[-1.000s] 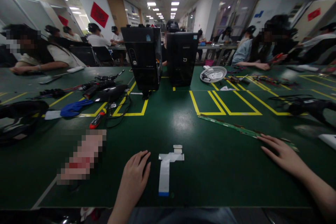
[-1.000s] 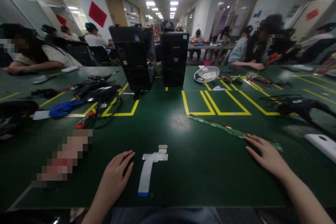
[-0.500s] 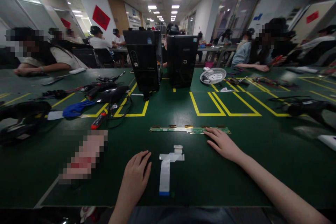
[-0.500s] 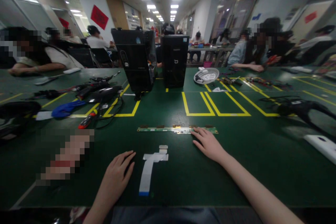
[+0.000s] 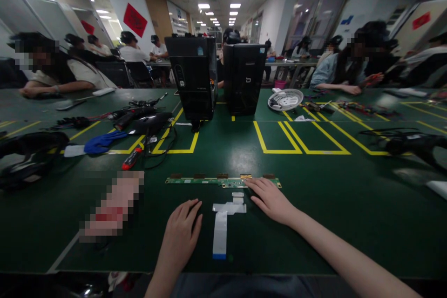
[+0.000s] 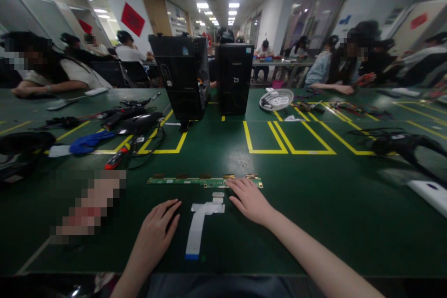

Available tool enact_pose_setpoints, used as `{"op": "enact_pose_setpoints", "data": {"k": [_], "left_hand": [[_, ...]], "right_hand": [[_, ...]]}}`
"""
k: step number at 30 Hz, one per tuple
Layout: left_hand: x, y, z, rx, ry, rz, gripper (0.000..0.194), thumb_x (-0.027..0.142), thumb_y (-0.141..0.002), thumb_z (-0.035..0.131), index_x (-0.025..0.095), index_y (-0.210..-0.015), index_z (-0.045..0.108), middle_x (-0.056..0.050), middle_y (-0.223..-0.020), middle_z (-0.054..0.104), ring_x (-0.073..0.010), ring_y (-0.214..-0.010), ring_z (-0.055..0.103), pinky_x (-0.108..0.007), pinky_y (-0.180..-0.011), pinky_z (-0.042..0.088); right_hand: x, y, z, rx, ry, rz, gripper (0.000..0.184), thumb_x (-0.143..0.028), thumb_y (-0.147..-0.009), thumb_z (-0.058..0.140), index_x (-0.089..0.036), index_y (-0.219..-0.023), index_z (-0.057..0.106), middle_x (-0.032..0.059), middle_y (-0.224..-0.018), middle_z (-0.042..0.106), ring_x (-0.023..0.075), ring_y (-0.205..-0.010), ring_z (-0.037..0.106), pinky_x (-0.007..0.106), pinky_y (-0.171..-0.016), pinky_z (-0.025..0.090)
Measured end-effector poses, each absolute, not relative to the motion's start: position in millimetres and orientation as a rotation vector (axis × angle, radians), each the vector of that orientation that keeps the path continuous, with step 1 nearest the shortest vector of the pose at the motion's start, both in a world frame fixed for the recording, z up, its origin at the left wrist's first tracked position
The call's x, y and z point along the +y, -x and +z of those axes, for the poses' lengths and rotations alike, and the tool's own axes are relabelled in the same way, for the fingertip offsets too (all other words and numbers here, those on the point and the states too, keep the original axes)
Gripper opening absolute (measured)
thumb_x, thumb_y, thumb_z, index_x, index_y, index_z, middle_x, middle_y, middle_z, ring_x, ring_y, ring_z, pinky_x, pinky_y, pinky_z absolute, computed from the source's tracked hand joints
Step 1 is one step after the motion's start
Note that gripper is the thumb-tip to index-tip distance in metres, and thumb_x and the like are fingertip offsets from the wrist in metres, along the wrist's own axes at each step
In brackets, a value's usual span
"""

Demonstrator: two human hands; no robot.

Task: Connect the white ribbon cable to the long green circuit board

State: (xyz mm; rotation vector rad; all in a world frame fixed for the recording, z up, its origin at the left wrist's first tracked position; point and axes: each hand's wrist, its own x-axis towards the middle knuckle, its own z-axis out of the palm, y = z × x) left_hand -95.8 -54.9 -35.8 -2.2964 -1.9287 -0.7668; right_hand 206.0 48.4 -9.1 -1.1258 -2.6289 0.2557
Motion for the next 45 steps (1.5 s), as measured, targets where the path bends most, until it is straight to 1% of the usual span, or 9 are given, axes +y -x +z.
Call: {"op": "enact_pose_setpoints", "data": {"k": [4,9,13,19,25,29,34,38,45], "left_hand": [[-55.6,94.6,-36.3,-1.923,2.289,-0.758,0.032,0.027,-0.094,0.045,0.019,-0.121,0.061,-0.010,-0.121,0.063,-0.0270,-0.114,0.057,-0.048,-0.097,0.048],[-55.9,70.8,-29.8,-1.969,2.237,-0.778,0.031,0.026,-0.095,0.043,0.017,-0.118,0.063,-0.012,-0.119,0.063,-0.0278,-0.112,0.058,-0.049,-0.096,0.049],[-51.9,39.6,-20.8,-1.855,2.376,-0.811,0.031,0.023,-0.094,0.045,0.020,-0.120,0.062,-0.010,-0.124,0.062,-0.0278,-0.118,0.055,-0.049,-0.098,0.048],[-40.1,10.9,-11.8,-1.708,2.539,-0.808,0.032,0.020,-0.094,0.046,0.020,-0.123,0.059,-0.010,-0.125,0.062,-0.0272,-0.117,0.056,-0.050,-0.100,0.047],[-38.5,1.5,-9.3,-1.716,2.600,-0.744,0.024,0.021,-0.094,0.047,0.019,-0.114,0.061,-0.007,-0.114,0.066,-0.0243,-0.109,0.060,-0.053,-0.106,0.040],[-41.5,-3.4,-13.6,-1.706,2.642,-0.733,0.027,0.020,-0.093,0.049,0.016,-0.117,0.059,-0.010,-0.116,0.064,-0.0263,-0.110,0.059,-0.050,-0.103,0.045],[-40.8,-8.2,-15.3,-1.715,2.657,-0.741,0.032,0.020,-0.093,0.049,0.013,-0.124,0.056,-0.013,-0.122,0.062,-0.0263,-0.114,0.058,-0.045,-0.098,0.050],[-37.9,-10.7,-15.9,-1.647,2.678,-0.710,0.037,0.020,-0.093,0.050,0.011,-0.128,0.053,-0.015,-0.128,0.060,-0.0280,-0.119,0.056,-0.046,-0.100,0.049],[-36.4,-15.5,-20.9,-1.646,2.623,-0.616,0.039,0.023,-0.093,0.051,0.007,-0.128,0.053,-0.017,-0.130,0.061,-0.0294,-0.121,0.056,-0.048,-0.101,0.048]], "right_hand": [[47.8,-215.8,-10.3,-2.605,1.104,0.252,0.047,-0.042,-0.099,0.032,-0.023,-0.140,0.046,0.0092,-0.142,0.047,0.0235,-0.131,0.042,0.051,-0.112,0.030],[44.4,-227.2,-13.3,-2.576,1.162,0.196,0.044,-0.042,-0.098,0.036,-0.025,-0.136,0.052,0.0107,-0.145,0.042,0.0261,-0.134,0.038,0.051,-0.109,0.034],[43.9,-227.7,-15.4,-2.618,1.168,0.193,0.045,-0.042,-0.097,0.038,-0.025,-0.137,0.052,0.0111,-0.147,0.040,0.0272,-0.136,0.035,0.053,-0.110,0.031],[46.0,-226.6,-18.5,-2.629,1.170,0.207,0.046,-0.044,-0.097,0.039,-0.026,-0.138,0.051,0.0102,-0.147,0.041,0.0266,-0.136,0.035,0.053,-0.112,0.029],[43.7,-226.4,-14.7,-2.657,1.157,0.263,0.050,-0.048,-0.096,0.041,-0.028,-0.141,0.047,0.0089,-0.148,0.040,0.0270,-0.137,0.034,0.054,-0.112,0.028],[43.7,-225.9,-15.1,-2.669,1.130,0.270,0.051,-0.050,-0.095,0.041,-0.028,-0.141,0.046,0.0087,-0.149,0.038,0.0269,-0.138,0.033,0.054,-0.113,0.026],[43.8,-225.2,-16.8,-2.679,1.087,0.277,0.052,-0.051,-0.095,0.041,-0.029,-0.142,0.044,0.0080,-0.150,0.038,0.0264,-0.138,0.032,0.054,-0.113,0.026],[42.2,-223.9,-15.3,-2.669,1.100,0.286,0.051,-0.050,-0.095,0.041,-0.029,-0.142,0.045,0.0079,-0.149,0.039,0.0261,-0.138,0.032,0.053,-0.114,0.025],[41.6,-221.8,-13.6,-2.700,1.125,0.276,0.053,-0.051,-0.096,0.039,-0.024,-0.141,0.047,0.0105,-0.144,0.043,0.0271,-0.137,0.033,0.052,-0.113,0.027]]}}
